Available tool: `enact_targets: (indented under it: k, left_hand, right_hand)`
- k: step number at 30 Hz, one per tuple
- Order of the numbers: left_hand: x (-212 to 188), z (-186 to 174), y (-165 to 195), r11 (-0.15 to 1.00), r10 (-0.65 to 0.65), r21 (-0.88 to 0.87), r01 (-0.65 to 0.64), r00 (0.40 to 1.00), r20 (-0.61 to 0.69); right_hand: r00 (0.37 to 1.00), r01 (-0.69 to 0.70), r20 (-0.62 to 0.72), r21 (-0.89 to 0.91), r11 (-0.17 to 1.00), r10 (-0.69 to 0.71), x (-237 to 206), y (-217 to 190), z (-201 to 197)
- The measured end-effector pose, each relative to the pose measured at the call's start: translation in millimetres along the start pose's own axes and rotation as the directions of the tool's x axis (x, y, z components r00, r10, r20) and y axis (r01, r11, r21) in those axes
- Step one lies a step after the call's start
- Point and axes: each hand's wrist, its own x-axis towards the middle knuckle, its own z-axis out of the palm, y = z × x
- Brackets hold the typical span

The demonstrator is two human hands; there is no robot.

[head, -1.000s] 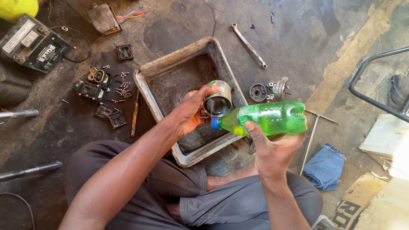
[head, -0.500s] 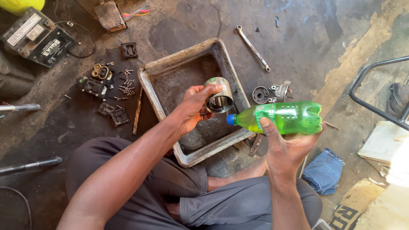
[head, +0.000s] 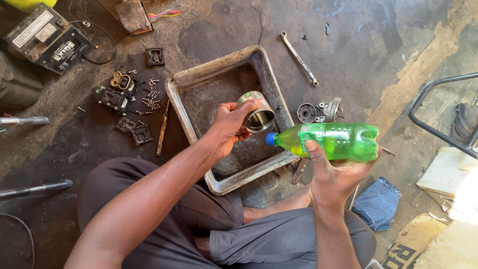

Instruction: The person sits on the floor of a repair workshop cleaning small metal engine components. They scrape and pick at a cylindrical metal part with a small pointed tool, place parts in a metal tray, and repeatedly pour green liquid from a plastic bottle over the parts to rinse them, shaking and turning the parts as liquid drains into the tray.

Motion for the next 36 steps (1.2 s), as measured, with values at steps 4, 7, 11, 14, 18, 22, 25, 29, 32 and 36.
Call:
enact_targets:
  k: [4,7,11,14,18,22,25,29,32,36]
  left_hand:
    - [-1,0,-2,1.000,-0.015,-0.026,0.016,0.999,0.044]
    - [-2,-3,-3,0.996,-0.030,-0.076,0.046,0.980,0.199]
    - [-2,-2,-3,0.997,-0.042,-0.049,0.052,0.982,0.182]
    - [-3,1,-2,0.999,-0.029,-0.025,0.033,0.988,0.149]
    - [-10,2,0,1.000,-0.007,0.026,0.004,0.994,0.105]
    - [-14,1,4,0.999,0.004,0.038,-0.008,0.992,0.123]
    - [-16,1,6,1.000,0.005,0.013,-0.007,0.990,0.143]
    - [-16,1,7,1.000,0.013,0.016,-0.016,0.986,0.168]
    - [-16,-1,8,0.999,0.038,0.029,-0.043,0.986,0.161]
    - [-16,-2,9,0.998,0.048,0.024,-0.052,0.986,0.159]
  right_hand:
    - [1.000,-0.011,0.012,0.080,0.997,0.010,-2,1,8]
    - [0.999,-0.038,-0.008,0.103,0.994,0.039,0,-1,13]
    - [0.995,-0.103,0.018,0.132,0.986,0.101,-1,-6,16]
    - [0.990,-0.143,0.031,0.145,0.979,0.140,-2,-6,18]
    - [0.987,-0.162,0.042,0.167,0.973,0.157,-2,-3,17]
    - [0.983,-0.183,0.054,0.198,0.963,0.176,0,-2,15]
    - [0.980,-0.196,0.032,0.245,0.950,0.194,1,-2,16]
    - [0.977,-0.211,0.030,0.237,0.948,0.210,3,-5,15]
    - [0.980,-0.198,0.010,0.221,0.955,0.201,5,-6,13]
    - [0.980,-0.190,-0.029,0.186,0.964,0.199,9,-6,9]
